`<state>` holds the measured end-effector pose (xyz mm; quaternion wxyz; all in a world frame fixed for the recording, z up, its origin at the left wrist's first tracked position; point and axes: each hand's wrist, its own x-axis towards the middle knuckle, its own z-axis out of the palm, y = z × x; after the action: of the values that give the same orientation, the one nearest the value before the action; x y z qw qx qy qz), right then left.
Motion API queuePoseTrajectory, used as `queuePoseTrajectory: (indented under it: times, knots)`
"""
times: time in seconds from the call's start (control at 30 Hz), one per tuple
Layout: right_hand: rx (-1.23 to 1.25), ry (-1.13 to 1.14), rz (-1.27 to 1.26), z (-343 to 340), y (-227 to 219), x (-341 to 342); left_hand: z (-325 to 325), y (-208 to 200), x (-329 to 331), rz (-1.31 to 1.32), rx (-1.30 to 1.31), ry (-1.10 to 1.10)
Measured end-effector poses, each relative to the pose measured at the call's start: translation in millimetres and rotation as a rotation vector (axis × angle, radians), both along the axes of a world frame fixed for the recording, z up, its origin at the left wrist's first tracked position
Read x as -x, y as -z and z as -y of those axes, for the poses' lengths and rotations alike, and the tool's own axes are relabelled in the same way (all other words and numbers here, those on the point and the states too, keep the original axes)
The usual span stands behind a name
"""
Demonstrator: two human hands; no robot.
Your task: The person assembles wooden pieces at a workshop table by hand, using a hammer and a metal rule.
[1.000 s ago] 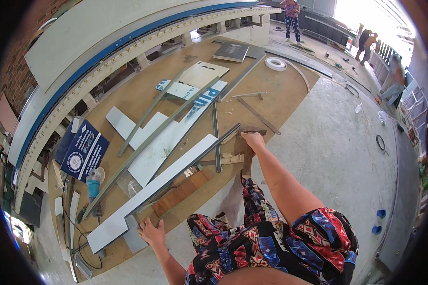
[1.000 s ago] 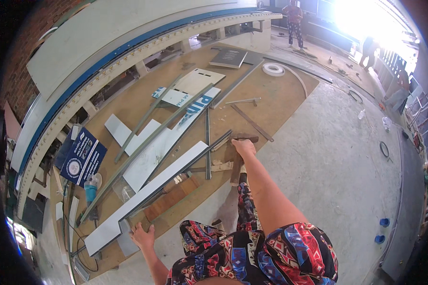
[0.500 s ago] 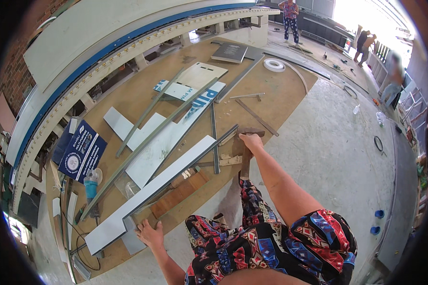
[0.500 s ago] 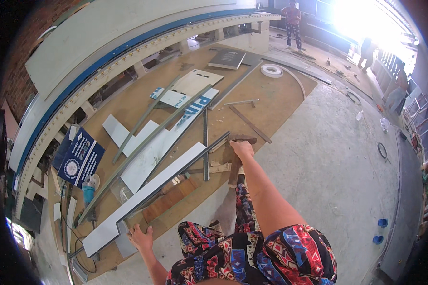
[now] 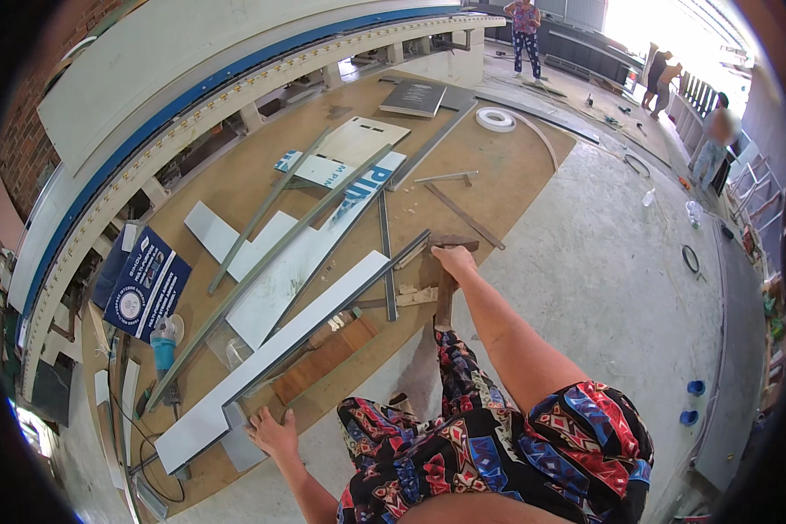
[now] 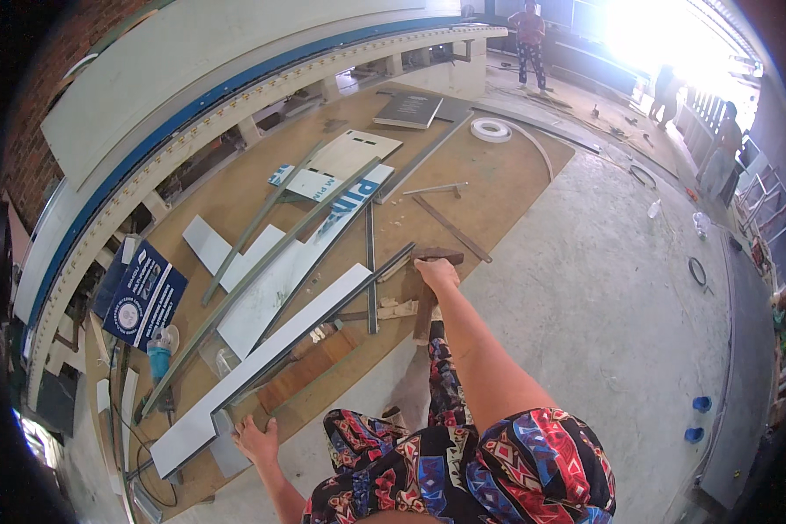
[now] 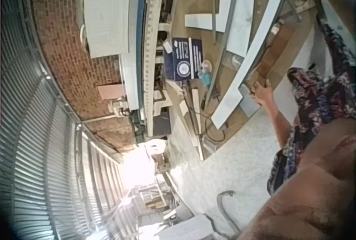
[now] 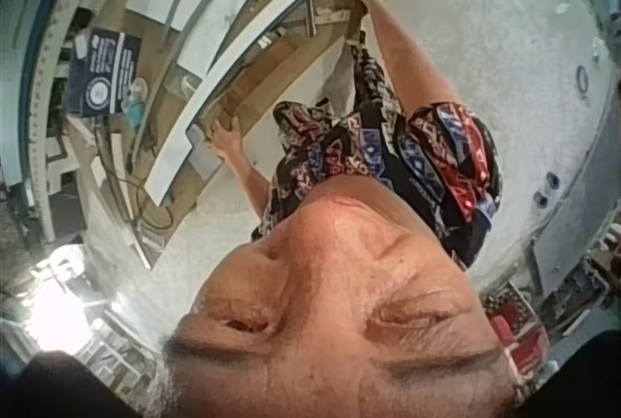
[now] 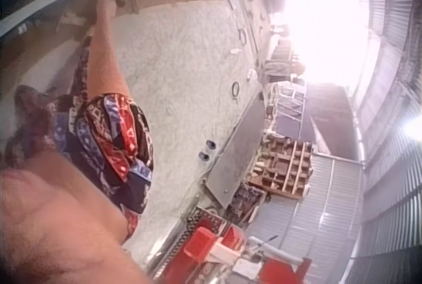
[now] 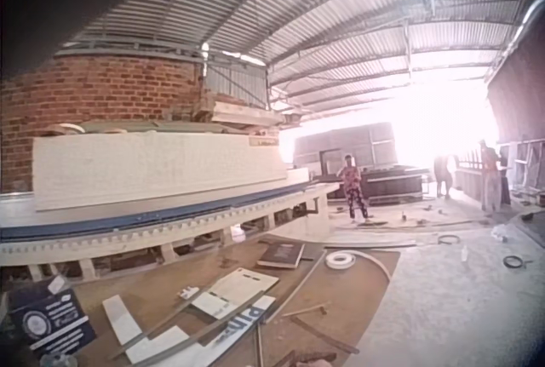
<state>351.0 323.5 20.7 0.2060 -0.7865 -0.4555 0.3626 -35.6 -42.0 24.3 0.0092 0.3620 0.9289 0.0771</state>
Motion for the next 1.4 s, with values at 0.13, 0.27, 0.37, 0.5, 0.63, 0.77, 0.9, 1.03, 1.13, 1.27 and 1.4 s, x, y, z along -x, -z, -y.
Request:
queuePoseTrajectory:
  times: [0.13,0.27,0.37,0.5,0.63,0.77,0.9,1.03,1.13,1.27,1.4]
  knots:
    - [0.012,0.028,-0.015,-3,6,-8,-5,-2,-2,0.005,-0.019,0.030]
    - [0.055,0.024,-0.028,-2,3,-7,-2,1,-2,-0.002,-0.043,0.005]
    - [0.050,-0.003,-0.036,4,-3,-4,2,6,2,-0.009,-0.062,0.012]
    - [0.071,0.009,-0.030,4,-10,-6,-4,1,-3,0.001,-0.054,0.014]
    - [0.061,0.027,0.009,2,-7,-2,0,7,0,-0.037,-0.084,0.024]
    - [0.041,0.019,-0.013,3,-3,-3,-1,6,1,-0.014,-0.076,0.033]
    - [0.048,0.049,0.010,1,-8,-5,-4,5,0,-0.010,-0.069,0.037]
    - [0.091,0.023,-0.036,8,-16,1,1,17,10,0.006,-0.096,0.040]
    - [0.081,0.042,-0.001,5,-8,-2,-2,13,6,-0.027,-0.076,0.061]
    - [0.072,0.029,0.000,-1,-4,-3,1,20,11,-0.036,-0.080,0.068]
    - [0.059,0.032,0.005,2,-2,-3,1,18,9,-0.027,-0.086,0.075]
